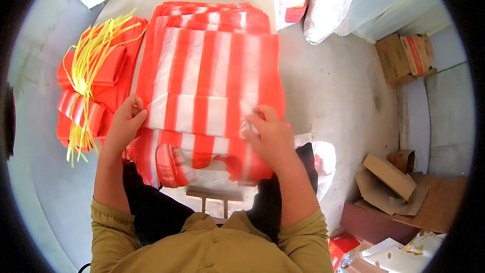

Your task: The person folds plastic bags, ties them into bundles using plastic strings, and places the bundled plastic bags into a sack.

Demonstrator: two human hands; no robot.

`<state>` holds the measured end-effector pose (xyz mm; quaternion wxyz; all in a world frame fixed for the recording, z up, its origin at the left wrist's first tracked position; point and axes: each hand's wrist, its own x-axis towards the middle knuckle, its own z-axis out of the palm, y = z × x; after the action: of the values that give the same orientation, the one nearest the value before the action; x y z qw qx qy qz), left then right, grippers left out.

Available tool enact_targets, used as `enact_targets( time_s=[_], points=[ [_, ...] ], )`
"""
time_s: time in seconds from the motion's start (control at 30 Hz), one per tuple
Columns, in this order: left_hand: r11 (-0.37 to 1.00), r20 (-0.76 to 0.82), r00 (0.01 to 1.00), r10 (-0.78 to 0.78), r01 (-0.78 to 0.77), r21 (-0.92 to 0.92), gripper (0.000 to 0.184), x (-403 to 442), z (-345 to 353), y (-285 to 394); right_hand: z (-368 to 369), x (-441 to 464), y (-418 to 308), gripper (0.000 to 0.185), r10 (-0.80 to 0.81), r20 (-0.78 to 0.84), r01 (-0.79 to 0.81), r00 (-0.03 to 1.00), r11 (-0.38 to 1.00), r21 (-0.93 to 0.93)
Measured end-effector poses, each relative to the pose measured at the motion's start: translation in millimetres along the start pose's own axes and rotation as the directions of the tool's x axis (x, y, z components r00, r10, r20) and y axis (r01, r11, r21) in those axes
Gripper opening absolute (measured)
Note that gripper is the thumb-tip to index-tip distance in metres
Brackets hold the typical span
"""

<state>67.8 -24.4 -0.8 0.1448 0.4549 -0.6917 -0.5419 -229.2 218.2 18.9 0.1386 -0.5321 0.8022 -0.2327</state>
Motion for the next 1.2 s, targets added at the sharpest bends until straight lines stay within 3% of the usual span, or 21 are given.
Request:
enact_targets(
  time_s=[0.13,0.23,0.33,0.47,0.67,0.87,0.97,1.03,1.07,1.13,1.17,1.2],
  points=[
    [0.997,0.156,0.985,0.076,-0.074,-0.013,0.016,-10,-9,12,-11,-2,-9,0.049,-0.034,0.080,0.036,0.996,0.999,-0.027],
    [0.980,0.195,0.969,0.149,-0.170,0.099,0.024,-16,-10,15,-7,-4,-2,0.052,-0.071,0.083,0.075,0.994,0.996,-0.045],
    [0.986,0.135,0.987,0.087,-0.104,0.130,0.032,-24,-1,30,-6,-4,-5,0.048,-0.091,0.059,0.097,0.994,0.990,-0.107],
    [0.914,0.073,0.957,0.282,-0.291,0.283,0.041,-27,6,27,-5,-3,-6,0.046,-0.143,0.041,0.149,0.989,0.968,-0.204],
    [0.787,0.020,0.873,0.487,-0.449,0.424,0.037,-25,9,24,4,-2,5,0.041,-0.199,-0.067,0.180,0.978,0.958,-0.221],
    [0.782,0.016,0.872,0.489,-0.446,0.434,0.024,-21,-1,24,-7,-5,6,0.031,-0.202,-0.139,0.186,0.969,0.975,-0.117],
    [0.744,0.003,0.800,0.600,-0.559,0.367,0.020,-17,-3,22,-13,-3,22,0.027,-0.266,-0.161,0.275,0.950,0.961,0.037],
    [0.780,-0.020,0.796,0.605,-0.588,0.211,0.013,-13,-3,20,-14,3,30,0.024,-0.340,-0.201,0.374,0.919,0.912,0.170],
    [0.789,-0.034,0.792,0.609,-0.601,0.130,0.010,-12,-3,19,-14,2,29,0.022,-0.225,-0.175,0.268,0.959,0.921,0.284],
    [0.935,-0.006,0.938,0.347,-0.347,-0.074,0.005,-15,-6,20,-22,-7,13,0.019,0.014,-0.079,0.026,0.997,0.871,0.490],
    [0.966,0.032,0.978,0.204,-0.196,-0.169,0.003,-16,-8,20,-25,-6,11,0.018,0.064,-0.018,-0.046,0.998,0.865,0.499],
    [0.959,0.013,0.976,0.219,-0.213,-0.189,0.003,-14,-6,18,-29,-2,10,0.018,0.110,0.041,-0.116,0.993,0.856,0.504]
  ],
)
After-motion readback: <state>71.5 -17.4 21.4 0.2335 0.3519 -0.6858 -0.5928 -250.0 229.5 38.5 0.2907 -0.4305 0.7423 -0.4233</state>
